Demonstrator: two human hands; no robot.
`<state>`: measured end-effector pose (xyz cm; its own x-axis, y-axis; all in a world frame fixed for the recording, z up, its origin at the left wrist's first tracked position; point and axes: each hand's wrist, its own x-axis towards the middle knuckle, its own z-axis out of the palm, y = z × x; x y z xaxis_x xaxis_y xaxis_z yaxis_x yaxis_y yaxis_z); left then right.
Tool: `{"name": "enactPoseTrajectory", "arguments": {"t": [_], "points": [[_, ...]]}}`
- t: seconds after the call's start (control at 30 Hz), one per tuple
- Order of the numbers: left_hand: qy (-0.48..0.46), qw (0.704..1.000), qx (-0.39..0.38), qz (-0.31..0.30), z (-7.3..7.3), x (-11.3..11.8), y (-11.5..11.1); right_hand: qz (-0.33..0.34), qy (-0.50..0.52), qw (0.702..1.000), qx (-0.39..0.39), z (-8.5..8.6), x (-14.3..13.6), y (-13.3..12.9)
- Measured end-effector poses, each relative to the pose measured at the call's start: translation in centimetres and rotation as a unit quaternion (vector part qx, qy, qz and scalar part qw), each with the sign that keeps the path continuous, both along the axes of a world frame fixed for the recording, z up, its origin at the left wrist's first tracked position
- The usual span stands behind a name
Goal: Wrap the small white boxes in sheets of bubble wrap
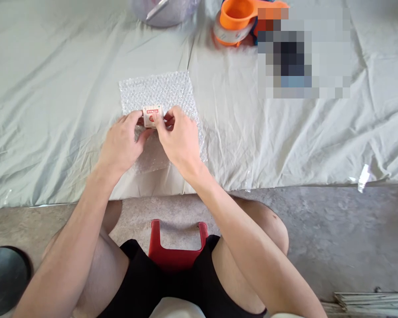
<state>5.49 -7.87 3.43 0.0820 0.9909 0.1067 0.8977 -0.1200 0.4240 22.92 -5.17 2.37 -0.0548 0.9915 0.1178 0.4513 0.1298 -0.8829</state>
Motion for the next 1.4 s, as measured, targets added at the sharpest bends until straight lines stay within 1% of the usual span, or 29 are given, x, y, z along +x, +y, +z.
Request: {"name": "enactPoseTrajectory", "arguments": {"t": [0.13, 0.27, 0.43, 0.53, 0.63, 0.8, 0.93, 1.0, 1.07, 1.17, 1.23, 1.27, 1.33, 1.4], "points": [[0.008, 0.999, 0.032, 0.008, -0.6, 0.4, 0.5, 0.005, -0.061, 0.997, 0.036, -0.4, 0.0, -0.3], [0.009, 0.998, 0.052, 0.019, -0.9, 0.8, 0.8, 0.017, -0.09, 0.995, 0.039, -0.7, 0.3, -0.3], [0.003, 0.998, 0.046, 0.033, -1.1, 1.0, 0.9, 0.026, -0.113, 0.993, 0.035, -0.7, 0.6, -0.3], [-0.018, 0.998, 0.05, 0.03, -1.2, 0.9, 0.9, 0.027, -0.119, 0.992, 0.034, -0.6, 0.6, -0.4], [-0.04, 0.998, 0.043, 0.024, -1.1, 0.7, 0.8, 0.028, -0.124, 0.991, 0.031, -0.4, 0.5, -0.5], [-0.057, 0.998, 0.019, 0.031, -0.7, 0.7, 0.5, 0.044, -0.141, 0.989, 0.013, 0.0, 0.5, -0.4], [-0.038, 0.999, 0.008, 0.032, -0.5, 1.2, 0.4, 0.04, -0.142, 0.989, 0.016, -0.2, 0.5, -0.5], [-0.024, 0.999, 0.017, 0.038, -0.5, 1.2, 0.3, 0.038, -0.138, 0.989, 0.023, -0.5, 0.5, -0.5], [-0.028, 0.997, 0.045, 0.062, -0.7, 0.7, 0.1, 0.033, -0.13, 0.99, 0.037, -0.7, 0.7, -0.5], [-0.07, 0.984, 0.087, 0.14, -1.2, -1.0, -0.1, 0.021, -0.118, 0.991, 0.066, -1.0, 1.4, -0.4], [-0.1, 0.971, 0.09, 0.196, -1.6, -2.2, -0.1, 0.013, -0.116, 0.991, 0.072, -1.2, 2.0, -0.2], [-0.118, 0.967, 0.08, 0.211, -1.8, -2.6, -0.1, 0.008, -0.116, 0.991, 0.067, -1.4, 2.4, 0.0], [-0.161, 0.962, 0.054, 0.215, -2.1, -2.9, 0.1, -0.001, -0.118, 0.992, 0.053, -2.1, 3.0, 0.4], [-0.197, 0.958, 0.041, 0.202, -2.2, -2.6, 0.3, -0.011, -0.119, 0.992, 0.043, -3.1, 3.6, 0.8]]}}
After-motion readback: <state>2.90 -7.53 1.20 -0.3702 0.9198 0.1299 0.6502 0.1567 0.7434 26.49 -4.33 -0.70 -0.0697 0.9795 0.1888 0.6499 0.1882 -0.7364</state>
